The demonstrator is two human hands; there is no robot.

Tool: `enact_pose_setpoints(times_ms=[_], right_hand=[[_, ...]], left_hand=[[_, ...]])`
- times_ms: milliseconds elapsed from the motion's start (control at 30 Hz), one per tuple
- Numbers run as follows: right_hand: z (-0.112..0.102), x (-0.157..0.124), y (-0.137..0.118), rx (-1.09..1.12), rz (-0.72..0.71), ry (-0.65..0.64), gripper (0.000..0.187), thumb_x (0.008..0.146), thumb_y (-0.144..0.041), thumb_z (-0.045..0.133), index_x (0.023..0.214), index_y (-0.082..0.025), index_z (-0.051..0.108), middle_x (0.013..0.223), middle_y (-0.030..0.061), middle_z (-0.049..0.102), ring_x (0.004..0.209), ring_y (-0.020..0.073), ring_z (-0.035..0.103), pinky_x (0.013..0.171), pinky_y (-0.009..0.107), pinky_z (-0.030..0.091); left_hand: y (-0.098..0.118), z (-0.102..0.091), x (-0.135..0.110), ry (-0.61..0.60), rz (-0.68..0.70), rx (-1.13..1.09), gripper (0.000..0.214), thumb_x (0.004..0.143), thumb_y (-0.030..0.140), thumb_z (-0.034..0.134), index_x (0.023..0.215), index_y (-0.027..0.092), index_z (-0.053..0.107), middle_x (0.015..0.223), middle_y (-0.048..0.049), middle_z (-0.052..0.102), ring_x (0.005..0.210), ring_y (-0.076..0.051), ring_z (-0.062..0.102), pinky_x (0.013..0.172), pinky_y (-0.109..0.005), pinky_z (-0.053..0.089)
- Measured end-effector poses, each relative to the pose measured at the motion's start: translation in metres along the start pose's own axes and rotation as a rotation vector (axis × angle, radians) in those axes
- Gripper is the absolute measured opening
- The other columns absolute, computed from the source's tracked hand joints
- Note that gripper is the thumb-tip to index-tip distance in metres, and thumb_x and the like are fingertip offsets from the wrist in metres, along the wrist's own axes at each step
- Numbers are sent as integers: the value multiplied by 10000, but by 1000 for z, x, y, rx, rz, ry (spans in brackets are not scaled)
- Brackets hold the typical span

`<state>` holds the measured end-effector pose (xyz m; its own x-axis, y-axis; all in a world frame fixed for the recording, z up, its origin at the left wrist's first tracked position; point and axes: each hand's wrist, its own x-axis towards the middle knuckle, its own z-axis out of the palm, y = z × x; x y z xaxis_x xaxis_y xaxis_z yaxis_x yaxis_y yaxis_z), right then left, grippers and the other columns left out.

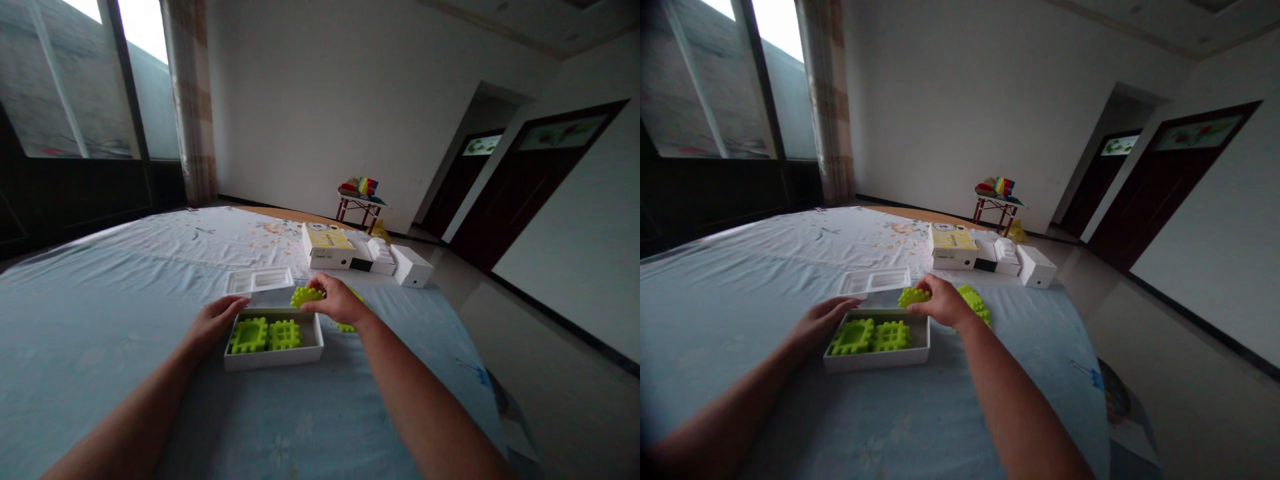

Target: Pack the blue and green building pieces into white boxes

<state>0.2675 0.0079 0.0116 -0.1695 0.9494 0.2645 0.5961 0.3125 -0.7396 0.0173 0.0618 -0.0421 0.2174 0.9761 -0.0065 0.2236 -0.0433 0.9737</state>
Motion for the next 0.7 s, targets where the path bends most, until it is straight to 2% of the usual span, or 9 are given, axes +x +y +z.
enact_pose_setpoints(times_ms=[167,300,400,567,700], right_hand=[[33,41,-15,-126,-13,-120,365,549,-266,756,832,-177,543,750,-42,522,707,115,494,631,214,386],[50,54,-18,-223,2,-221,376,538,-257,764,845,-165,568,747,-30,545,712,126,510,621,216,385],[56,56,-20,-237,14,-274,364,548,-256,759,851,-162,583,754,-25,564,707,126,521,620,214,389],[58,58,-20,-244,-12,-290,363,555,-274,760,864,-157,612,775,-15,579,723,127,525,632,217,393],[58,58,-17,-69,2,-355,344,626,-316,716,910,-151,615,728,-18,587,667,109,531,593,207,403]], left_hand=[[-2,0,-1,-33,12,-40,546,621,600,579,922,151,658,850,-74,694,776,-231,628,677,-289,488],[-7,0,3,-35,41,-57,564,646,602,548,939,132,655,831,-76,691,755,-223,622,669,-289,478],[-8,0,4,-36,57,-47,556,645,596,554,912,121,666,808,-74,688,771,-223,615,697,-287,466],[-9,1,3,-50,70,-38,573,659,597,534,951,121,661,825,-86,686,796,-243,610,696,-308,468],[-11,0,5,-58,78,-19,558,650,606,532,893,124,672,800,-79,684,774,-238,605,694,-306,462]])
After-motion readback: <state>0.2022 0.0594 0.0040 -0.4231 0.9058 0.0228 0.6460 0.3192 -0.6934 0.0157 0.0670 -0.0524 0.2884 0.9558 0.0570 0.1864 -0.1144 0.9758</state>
